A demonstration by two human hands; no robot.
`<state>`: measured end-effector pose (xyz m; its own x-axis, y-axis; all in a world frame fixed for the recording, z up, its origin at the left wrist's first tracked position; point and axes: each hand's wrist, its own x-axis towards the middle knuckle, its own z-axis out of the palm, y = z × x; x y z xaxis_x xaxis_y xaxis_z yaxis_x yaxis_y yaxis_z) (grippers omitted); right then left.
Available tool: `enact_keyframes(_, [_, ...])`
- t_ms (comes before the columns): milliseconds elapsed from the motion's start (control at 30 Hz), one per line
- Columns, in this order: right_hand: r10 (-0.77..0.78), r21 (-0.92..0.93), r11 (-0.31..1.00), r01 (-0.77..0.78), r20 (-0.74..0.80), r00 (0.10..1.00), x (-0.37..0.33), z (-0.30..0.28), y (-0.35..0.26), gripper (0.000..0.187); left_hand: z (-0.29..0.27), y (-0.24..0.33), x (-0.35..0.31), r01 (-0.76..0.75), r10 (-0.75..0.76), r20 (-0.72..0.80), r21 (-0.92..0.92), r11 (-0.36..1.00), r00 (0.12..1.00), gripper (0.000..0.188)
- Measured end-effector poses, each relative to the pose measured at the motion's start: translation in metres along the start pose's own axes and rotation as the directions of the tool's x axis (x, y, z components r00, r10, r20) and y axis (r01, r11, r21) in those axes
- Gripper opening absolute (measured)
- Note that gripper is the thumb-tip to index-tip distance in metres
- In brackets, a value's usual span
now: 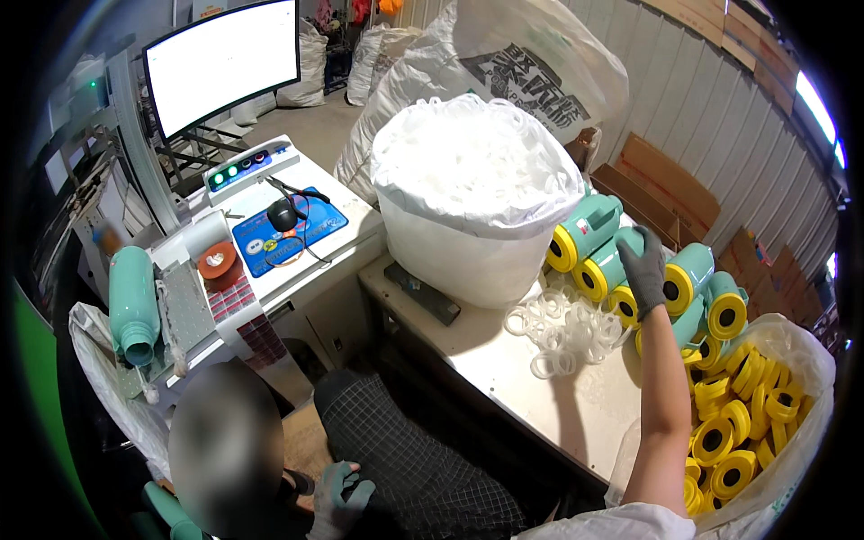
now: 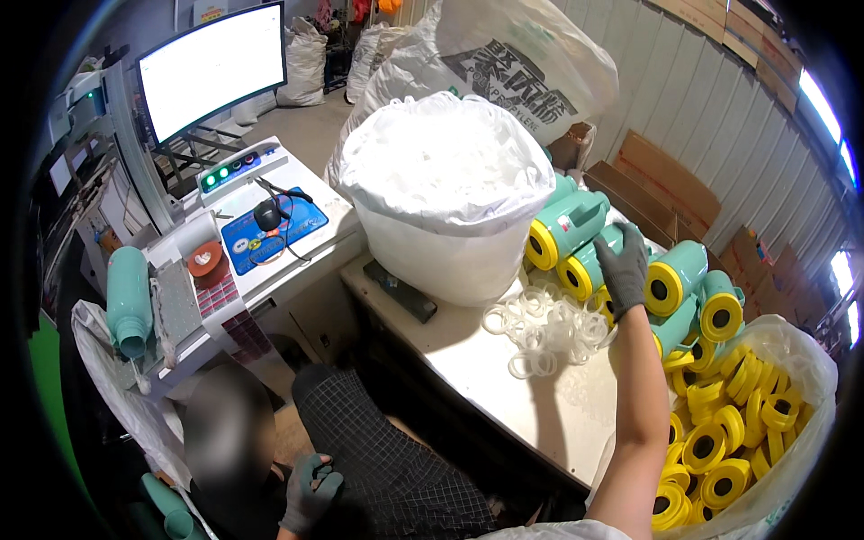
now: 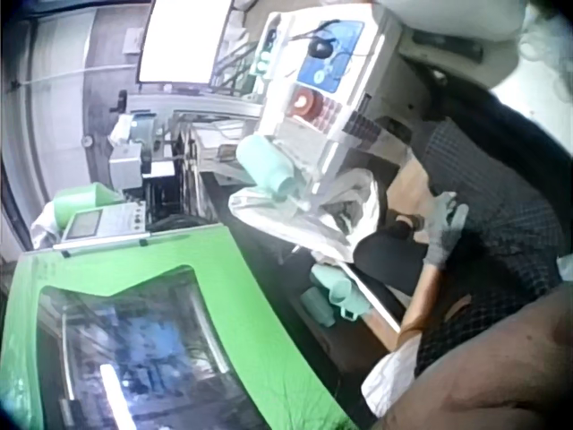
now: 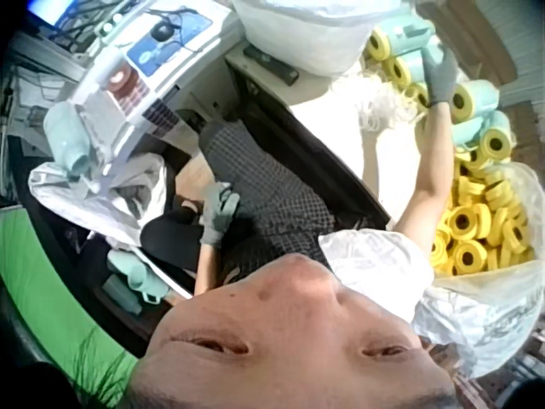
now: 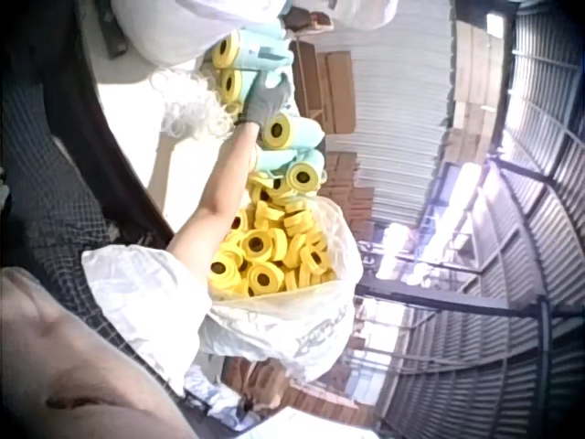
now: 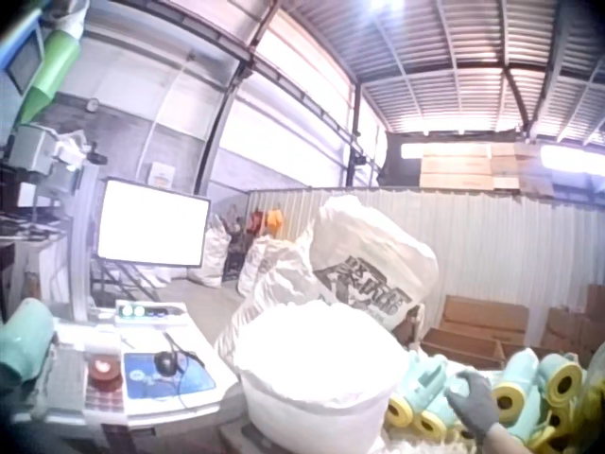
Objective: The person assembles teal plastic containers by inserting clear plastic rings into the openings, applying labels from a roll, and securing yellow lids. The person handles each container one at a time, repeating the sequence throughout the clip.
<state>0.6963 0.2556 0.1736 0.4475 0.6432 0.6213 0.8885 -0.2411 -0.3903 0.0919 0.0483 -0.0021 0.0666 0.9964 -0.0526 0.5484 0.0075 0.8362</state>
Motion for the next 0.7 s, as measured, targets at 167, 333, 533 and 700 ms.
enact_keyframes(167, [-0.45, 0.407, 0.777, 0.479, -0.173, 0.876, 0.068, 0.012, -0.185, 0.083, 0.007, -0.044, 0.005, -0.487, 0.509, -0.187, 0.154, 0.86, 0.84, 0.032])
enact_keyframes(333, [-0.538, 0.121, 0.843, 0.525, 0.128, 0.833, 0.142, 0.078, -0.303, 0.111, 0.004, -0.051, 0.016, -0.476, 0.541, -0.208, 0.292, 0.83, 0.815, 0.017])
enact_keyframes(533, [-0.408, -0.105, 0.852, 0.514, 0.481, 0.776, 0.17, 0.138, -0.391, 0.113, 0.026, -0.11, -0.005, -0.256, 0.327, -0.252, 0.279, 0.926, 0.911, 0.01])
enact_keyframes(700, [-0.319, 0.016, 0.893, 0.451, 0.729, 0.606, 0.177, 0.155, -0.376, 0.121, 0.031, -0.13, -0.012, -0.196, 0.263, -0.197, 0.307, 0.931, 0.944, 0.013])
